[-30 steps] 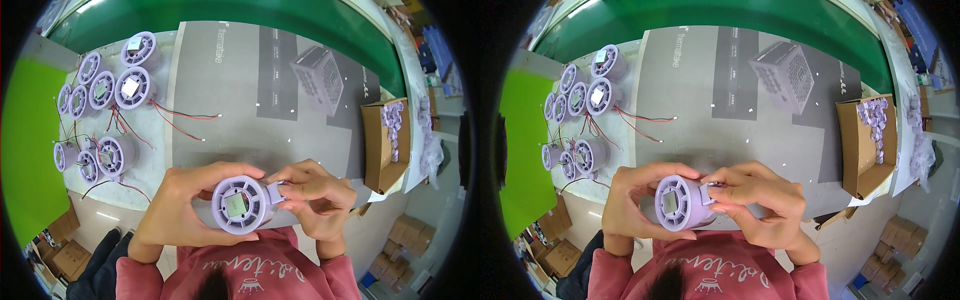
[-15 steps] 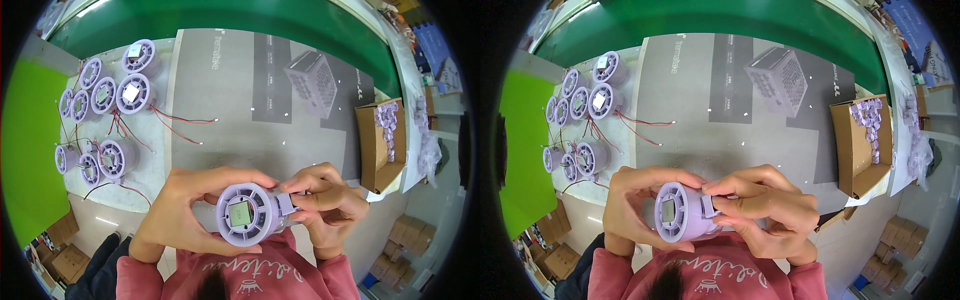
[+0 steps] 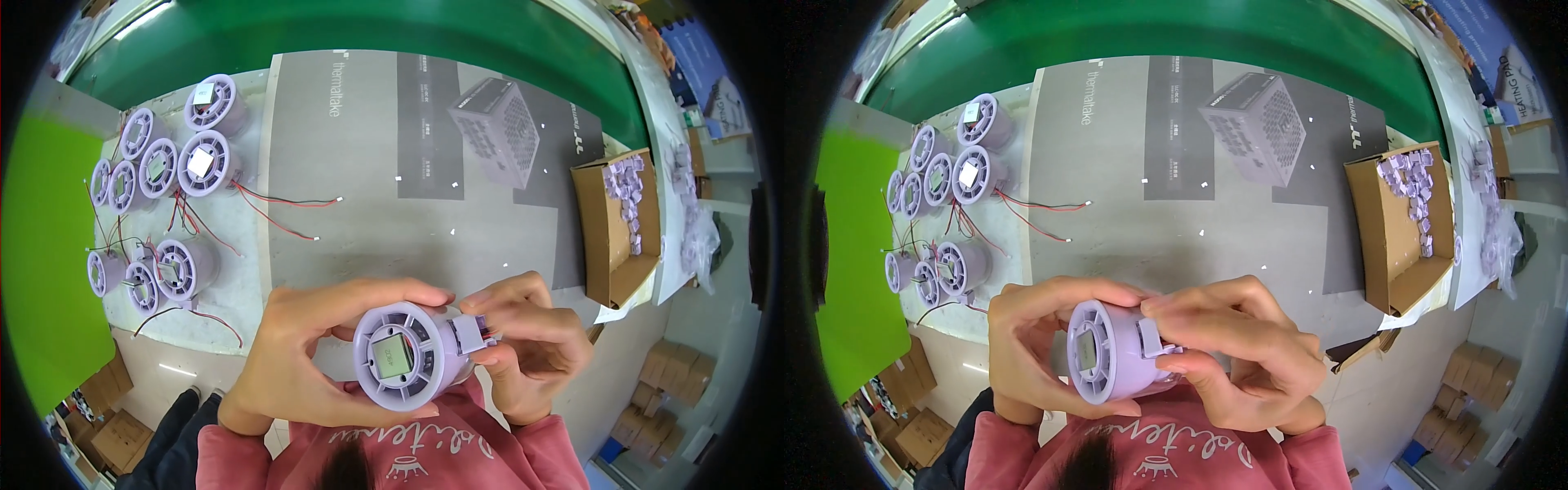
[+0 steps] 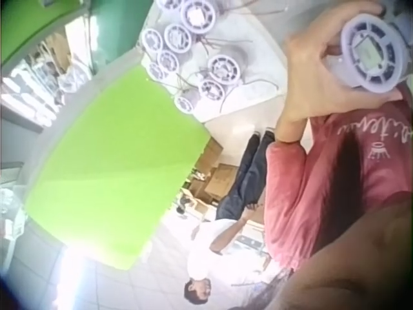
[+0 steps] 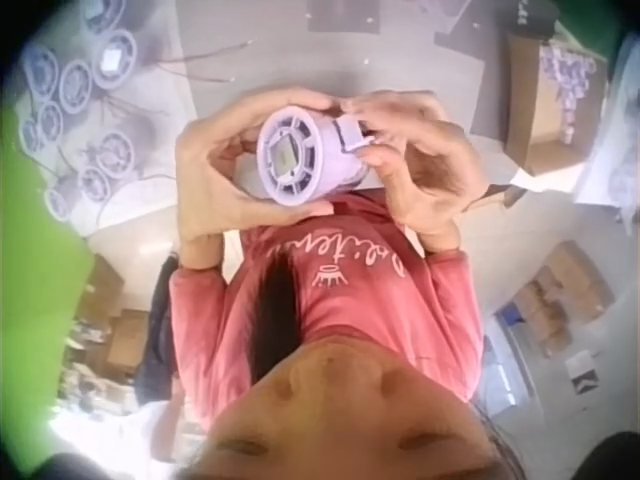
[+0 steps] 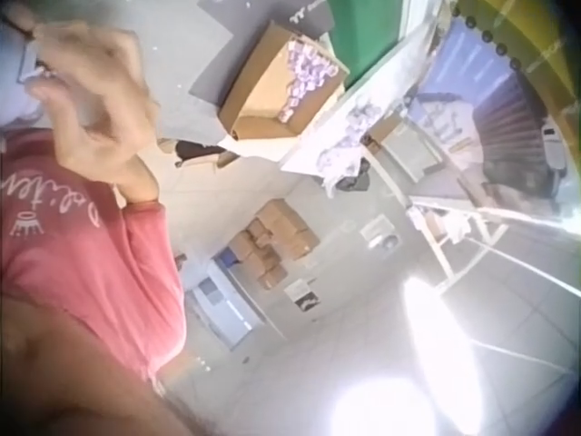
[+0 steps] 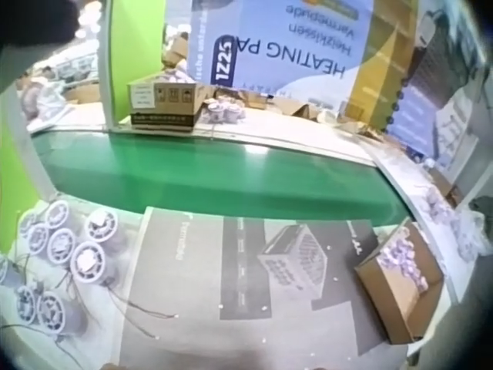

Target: The person assembles small electronic components by hand, connecting wires and snapping pieces of plastic housing together.

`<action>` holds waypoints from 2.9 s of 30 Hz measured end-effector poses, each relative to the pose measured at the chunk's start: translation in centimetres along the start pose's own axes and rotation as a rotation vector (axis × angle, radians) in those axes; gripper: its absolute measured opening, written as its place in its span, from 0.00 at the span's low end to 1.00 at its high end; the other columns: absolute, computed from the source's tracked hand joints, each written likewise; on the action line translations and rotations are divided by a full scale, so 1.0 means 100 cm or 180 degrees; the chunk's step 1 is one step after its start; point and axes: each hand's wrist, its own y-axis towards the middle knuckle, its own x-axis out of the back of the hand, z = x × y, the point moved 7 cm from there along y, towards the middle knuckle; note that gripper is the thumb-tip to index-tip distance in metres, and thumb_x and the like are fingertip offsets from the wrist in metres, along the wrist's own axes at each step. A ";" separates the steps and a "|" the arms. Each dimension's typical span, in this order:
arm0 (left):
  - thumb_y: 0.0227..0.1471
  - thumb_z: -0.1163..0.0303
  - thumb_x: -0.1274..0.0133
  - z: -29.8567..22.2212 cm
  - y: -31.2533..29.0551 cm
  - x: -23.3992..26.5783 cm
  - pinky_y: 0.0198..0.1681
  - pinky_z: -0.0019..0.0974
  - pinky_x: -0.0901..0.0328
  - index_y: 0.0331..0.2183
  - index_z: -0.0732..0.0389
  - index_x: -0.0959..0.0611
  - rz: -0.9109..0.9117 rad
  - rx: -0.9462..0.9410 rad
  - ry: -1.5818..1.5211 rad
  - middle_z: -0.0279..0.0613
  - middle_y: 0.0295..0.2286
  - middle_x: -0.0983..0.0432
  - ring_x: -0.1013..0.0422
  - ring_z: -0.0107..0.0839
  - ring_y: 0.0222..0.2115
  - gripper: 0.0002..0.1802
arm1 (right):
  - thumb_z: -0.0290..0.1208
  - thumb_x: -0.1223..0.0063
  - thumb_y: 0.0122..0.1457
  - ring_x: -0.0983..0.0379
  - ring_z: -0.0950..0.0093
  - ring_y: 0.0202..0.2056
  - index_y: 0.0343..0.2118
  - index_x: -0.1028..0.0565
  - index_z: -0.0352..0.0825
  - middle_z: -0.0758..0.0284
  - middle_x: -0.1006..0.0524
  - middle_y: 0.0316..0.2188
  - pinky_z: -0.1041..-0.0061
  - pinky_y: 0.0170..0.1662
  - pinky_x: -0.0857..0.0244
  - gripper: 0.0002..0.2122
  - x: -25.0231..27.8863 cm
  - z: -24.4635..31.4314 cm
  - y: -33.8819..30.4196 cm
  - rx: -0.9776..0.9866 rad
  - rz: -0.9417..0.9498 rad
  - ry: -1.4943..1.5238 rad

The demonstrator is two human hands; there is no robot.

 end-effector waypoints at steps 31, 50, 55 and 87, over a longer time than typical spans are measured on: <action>0.29 0.71 0.26 -0.051 0.002 0.012 0.47 0.36 0.27 0.46 0.60 0.18 -0.0333 -0.0532 0.1644 0.43 0.43 0.19 0.22 0.33 0.43 0.36 | 0.35 0.39 0.58 0.30 0.51 0.55 0.53 0.25 0.31 0.53 0.23 0.49 0.53 0.56 0.35 0.21 0.067 0.018 0.021 0.1478 0.0200 -0.1840; 0.32 0.49 0.26 -0.005 0.206 0.307 0.54 0.41 0.34 0.53 0.66 0.26 -0.1061 -0.0491 0.4505 0.53 0.48 0.24 0.27 0.45 0.49 0.50 | 0.18 0.38 0.49 0.24 0.61 0.26 0.33 0.27 0.29 0.57 0.23 0.27 0.65 0.30 0.33 0.10 0.270 -0.062 0.084 0.0178 0.0510 -0.4566; 0.54 0.39 0.48 -0.094 0.100 0.193 0.31 0.51 0.33 0.31 0.63 0.21 -0.1246 -0.0399 0.5262 0.52 0.23 0.24 0.27 0.54 0.27 0.31 | 0.22 0.38 0.54 0.27 0.65 0.23 0.34 0.26 0.29 0.58 0.24 0.24 0.68 0.27 0.35 0.08 0.264 -0.048 0.078 -0.0201 0.0178 -0.3974; 0.39 0.84 0.48 -0.010 0.015 -0.093 0.61 0.50 0.44 0.43 0.63 0.22 0.2049 -0.1467 0.4182 0.49 0.50 0.30 0.35 0.49 0.54 0.24 | 0.27 0.45 0.63 0.25 0.79 0.40 0.45 0.24 0.31 0.58 0.21 0.45 0.77 0.46 0.30 0.10 0.129 -0.018 0.007 -0.0564 0.0040 0.0658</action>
